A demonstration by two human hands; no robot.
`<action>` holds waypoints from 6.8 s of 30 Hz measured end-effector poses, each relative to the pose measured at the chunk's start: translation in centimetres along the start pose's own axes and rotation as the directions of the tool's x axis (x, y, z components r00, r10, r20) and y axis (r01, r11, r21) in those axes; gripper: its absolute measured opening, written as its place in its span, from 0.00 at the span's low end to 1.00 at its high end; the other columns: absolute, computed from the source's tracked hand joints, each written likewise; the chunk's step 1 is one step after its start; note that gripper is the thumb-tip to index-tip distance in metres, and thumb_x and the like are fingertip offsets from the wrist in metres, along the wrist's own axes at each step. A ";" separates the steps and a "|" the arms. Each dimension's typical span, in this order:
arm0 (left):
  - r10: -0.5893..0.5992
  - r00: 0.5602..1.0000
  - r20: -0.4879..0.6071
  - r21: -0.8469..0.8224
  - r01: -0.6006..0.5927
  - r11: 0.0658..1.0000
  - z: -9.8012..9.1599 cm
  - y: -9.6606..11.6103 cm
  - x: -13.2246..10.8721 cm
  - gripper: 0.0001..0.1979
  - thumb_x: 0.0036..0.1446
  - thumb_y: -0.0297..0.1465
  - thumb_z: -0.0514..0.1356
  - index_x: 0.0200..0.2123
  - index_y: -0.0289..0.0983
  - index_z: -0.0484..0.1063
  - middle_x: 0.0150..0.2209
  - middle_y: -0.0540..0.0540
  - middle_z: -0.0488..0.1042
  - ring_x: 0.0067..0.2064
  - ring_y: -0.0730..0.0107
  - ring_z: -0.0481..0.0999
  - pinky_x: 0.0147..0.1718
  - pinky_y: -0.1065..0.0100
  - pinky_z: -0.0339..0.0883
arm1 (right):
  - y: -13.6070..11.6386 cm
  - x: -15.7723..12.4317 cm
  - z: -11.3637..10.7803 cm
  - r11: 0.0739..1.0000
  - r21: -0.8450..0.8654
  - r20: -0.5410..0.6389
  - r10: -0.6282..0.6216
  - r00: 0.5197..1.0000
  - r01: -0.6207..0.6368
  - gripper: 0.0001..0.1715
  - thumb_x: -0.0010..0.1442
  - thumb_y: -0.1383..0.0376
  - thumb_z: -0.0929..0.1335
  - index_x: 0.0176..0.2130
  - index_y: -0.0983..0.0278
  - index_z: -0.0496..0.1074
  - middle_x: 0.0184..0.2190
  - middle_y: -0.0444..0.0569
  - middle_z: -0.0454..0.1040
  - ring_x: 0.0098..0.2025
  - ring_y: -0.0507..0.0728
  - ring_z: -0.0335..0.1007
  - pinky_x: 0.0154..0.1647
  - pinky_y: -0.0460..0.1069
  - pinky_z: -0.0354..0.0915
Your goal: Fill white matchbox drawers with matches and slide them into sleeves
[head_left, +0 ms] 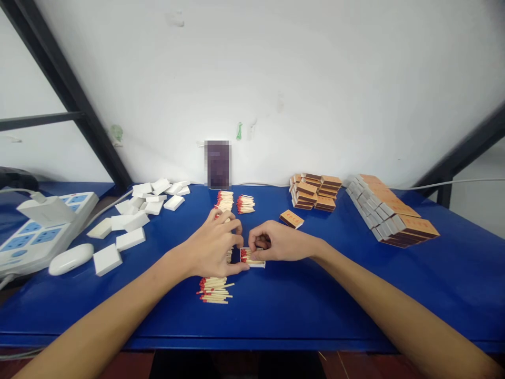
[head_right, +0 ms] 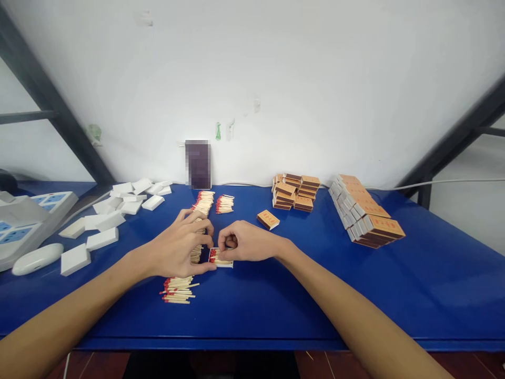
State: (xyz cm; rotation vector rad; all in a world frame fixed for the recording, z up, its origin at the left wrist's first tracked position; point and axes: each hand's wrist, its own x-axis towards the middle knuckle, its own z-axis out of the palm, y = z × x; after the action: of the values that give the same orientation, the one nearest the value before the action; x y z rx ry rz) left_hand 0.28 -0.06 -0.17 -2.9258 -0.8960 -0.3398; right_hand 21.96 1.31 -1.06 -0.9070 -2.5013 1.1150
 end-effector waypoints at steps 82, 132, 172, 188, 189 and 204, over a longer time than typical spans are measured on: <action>-0.019 1.000 0.023 -0.061 0.020 0.998 -0.2 0.1 0.1 0.19 0.53 0.49 0.62 0.30 0.38 0.77 0.38 0.47 0.72 0.43 0.60 0.66 0.49 0.55 0.52 | 3.3 2.6 0.6 0.846 -0.479 -0.475 -0.025 0.880 -0.235 0.15 0.66 0.64 0.63 0.30 0.64 0.73 0.29 0.47 0.68 0.31 0.52 0.62 0.33 0.47 0.54; 0.004 1.000 0.002 -0.054 -0.004 0.999 -0.1 -0.1 0.0 0.19 0.53 0.49 0.62 0.31 0.39 0.77 0.39 0.46 0.71 0.45 0.59 0.66 0.51 0.52 0.49 | 3.7 2.3 0.5 0.886 -0.409 -0.524 -0.032 0.851 -0.219 0.06 0.63 0.66 0.65 0.35 0.65 0.71 0.26 0.43 0.67 0.29 0.52 0.61 0.32 0.46 0.54; -0.008 1.000 0.019 -0.056 0.009 0.998 -0.3 0.1 0.0 0.18 0.53 0.48 0.63 0.31 0.39 0.77 0.38 0.47 0.71 0.43 0.60 0.67 0.50 0.52 0.49 | 3.1 1.8 -0.2 0.911 -0.347 -0.482 0.032 0.875 -0.225 0.07 0.60 0.65 0.66 0.34 0.64 0.75 0.22 0.41 0.67 0.25 0.50 0.60 0.29 0.46 0.52; -0.006 1.000 0.006 -0.061 0.007 0.998 -0.2 0.0 0.0 0.18 0.52 0.48 0.64 0.30 0.39 0.78 0.38 0.47 0.72 0.43 0.61 0.67 0.50 0.53 0.49 | 3.3 1.8 -0.1 0.897 -0.382 -0.457 0.023 0.889 -0.220 0.06 0.58 0.66 0.68 0.35 0.65 0.74 0.25 0.43 0.68 0.27 0.50 0.60 0.30 0.46 0.53; -0.006 1.000 0.003 -0.059 0.006 0.998 -0.2 0.0 0.0 0.17 0.52 0.48 0.64 0.30 0.39 0.78 0.38 0.48 0.71 0.43 0.61 0.67 0.50 0.53 0.49 | 3.3 1.8 -0.1 0.900 -0.378 -0.456 0.025 0.890 -0.219 0.05 0.58 0.66 0.67 0.34 0.65 0.74 0.25 0.43 0.68 0.27 0.50 0.60 0.30 0.46 0.53; -0.011 1.000 0.010 -0.052 0.012 0.999 -0.1 0.0 0.0 0.18 0.52 0.49 0.63 0.31 0.39 0.77 0.37 0.47 0.72 0.43 0.60 0.67 0.51 0.51 0.49 | 2.5 1.6 -0.4 0.915 -0.322 -0.430 0.087 0.898 -0.243 0.08 0.59 0.63 0.69 0.34 0.65 0.77 0.28 0.45 0.71 0.29 0.51 0.63 0.31 0.46 0.56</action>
State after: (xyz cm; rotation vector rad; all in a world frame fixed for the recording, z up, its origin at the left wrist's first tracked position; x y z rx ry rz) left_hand 0.28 -0.03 -0.03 -2.9738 -0.9191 -0.3551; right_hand 21.98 3.85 -2.68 -1.3241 -2.3367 0.4216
